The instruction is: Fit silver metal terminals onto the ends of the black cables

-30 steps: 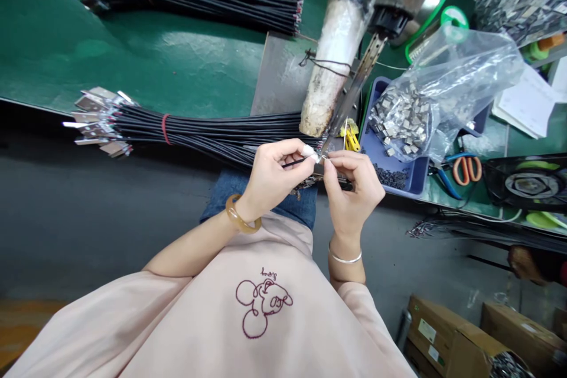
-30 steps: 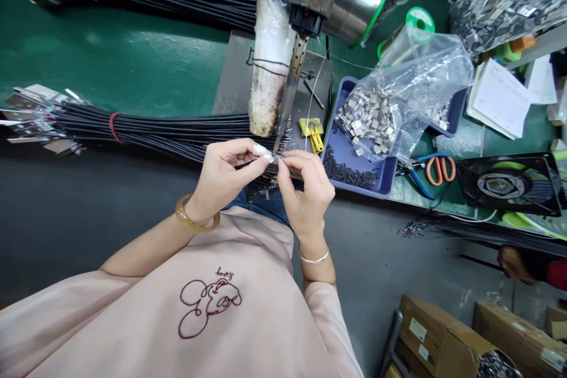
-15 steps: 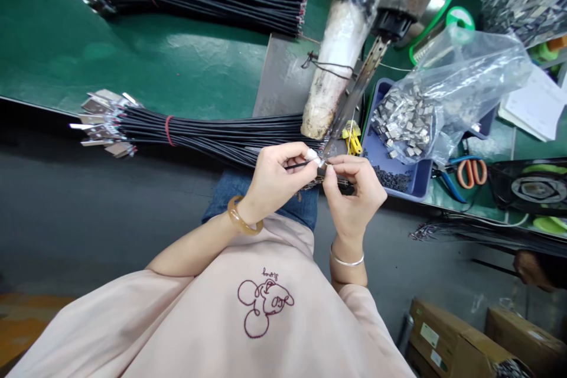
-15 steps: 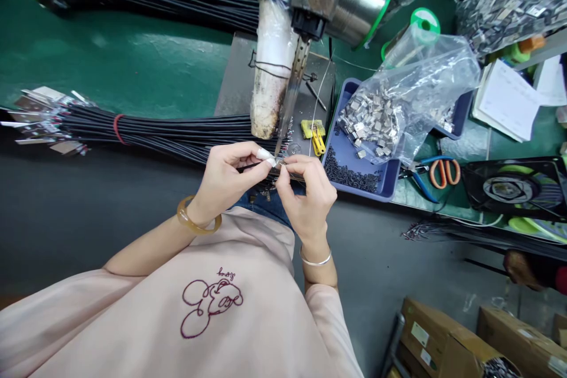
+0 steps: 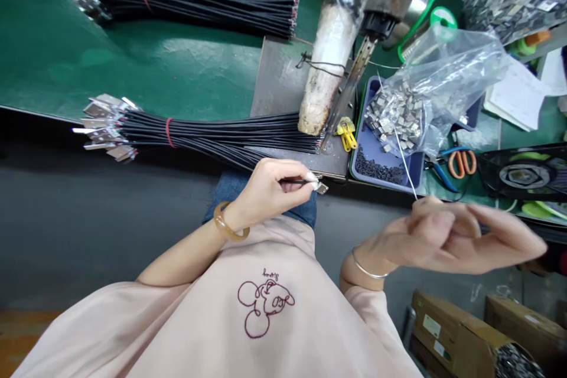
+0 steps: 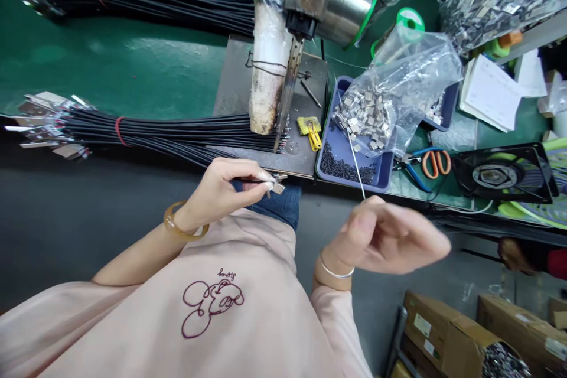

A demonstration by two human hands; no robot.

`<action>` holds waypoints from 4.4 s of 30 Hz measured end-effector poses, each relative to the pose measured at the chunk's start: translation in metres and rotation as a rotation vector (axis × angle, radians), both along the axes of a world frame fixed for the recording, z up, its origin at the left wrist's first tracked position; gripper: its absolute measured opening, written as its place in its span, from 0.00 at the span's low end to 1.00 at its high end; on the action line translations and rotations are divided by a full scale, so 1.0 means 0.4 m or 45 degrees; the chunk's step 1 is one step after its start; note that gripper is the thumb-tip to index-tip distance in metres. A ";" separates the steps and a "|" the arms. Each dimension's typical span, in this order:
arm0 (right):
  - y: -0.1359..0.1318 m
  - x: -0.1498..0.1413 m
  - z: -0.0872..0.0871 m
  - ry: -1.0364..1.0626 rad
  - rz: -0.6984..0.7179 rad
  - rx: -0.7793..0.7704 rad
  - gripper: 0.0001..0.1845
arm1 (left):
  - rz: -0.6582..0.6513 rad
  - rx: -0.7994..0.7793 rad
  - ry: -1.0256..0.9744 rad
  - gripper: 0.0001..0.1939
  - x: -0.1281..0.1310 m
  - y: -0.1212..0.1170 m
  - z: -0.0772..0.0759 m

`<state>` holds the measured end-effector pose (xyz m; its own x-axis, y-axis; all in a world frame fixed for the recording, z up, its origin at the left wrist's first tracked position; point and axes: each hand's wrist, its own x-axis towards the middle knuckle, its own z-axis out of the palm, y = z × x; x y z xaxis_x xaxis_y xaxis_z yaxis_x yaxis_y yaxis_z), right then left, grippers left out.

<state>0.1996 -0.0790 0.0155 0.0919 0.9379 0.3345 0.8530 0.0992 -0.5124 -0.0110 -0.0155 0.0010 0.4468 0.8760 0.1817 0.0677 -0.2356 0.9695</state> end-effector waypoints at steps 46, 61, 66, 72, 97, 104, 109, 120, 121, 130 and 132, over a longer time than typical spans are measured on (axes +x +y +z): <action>0.106 0.131 -0.022 -0.406 -0.275 -0.221 0.05 | 0.332 0.970 0.630 0.09 -0.111 0.189 -0.046; 0.029 -0.027 0.027 0.738 -0.044 0.137 0.11 | 0.009 0.537 0.106 0.01 -0.033 0.074 -0.027; 0.035 -0.123 -0.020 0.427 -0.092 0.451 0.02 | -0.075 0.105 0.054 0.06 -0.024 0.074 -0.008; 0.047 -0.138 -0.069 0.565 -0.059 0.492 0.04 | -0.058 0.087 0.123 0.10 -0.009 0.075 -0.012; 0.051 -0.151 -0.082 0.465 -0.050 0.484 0.03 | 0.076 -0.084 -0.036 0.05 0.004 0.066 0.000; 0.061 -0.145 -0.089 0.149 0.026 0.592 0.07 | 0.114 -0.044 0.008 0.07 0.014 0.062 -0.011; 0.066 -0.145 -0.083 0.047 0.053 0.636 0.10 | 0.138 -0.081 -0.049 0.06 0.021 0.063 -0.015; 0.076 -0.139 -0.076 -0.017 0.077 0.644 0.10 | 0.184 -0.144 -0.112 0.06 0.025 0.061 -0.004; 0.075 -0.139 -0.076 -0.028 0.077 0.639 0.09 | 0.179 -0.142 -0.105 0.06 0.025 0.061 -0.003; 0.074 -0.134 -0.081 -0.016 0.114 0.641 0.10 | 0.163 -0.120 -0.061 0.06 0.023 0.063 -0.003; 0.073 -0.133 -0.079 0.011 0.099 0.638 0.10 | 0.148 -0.099 -0.035 0.07 0.020 0.062 -0.002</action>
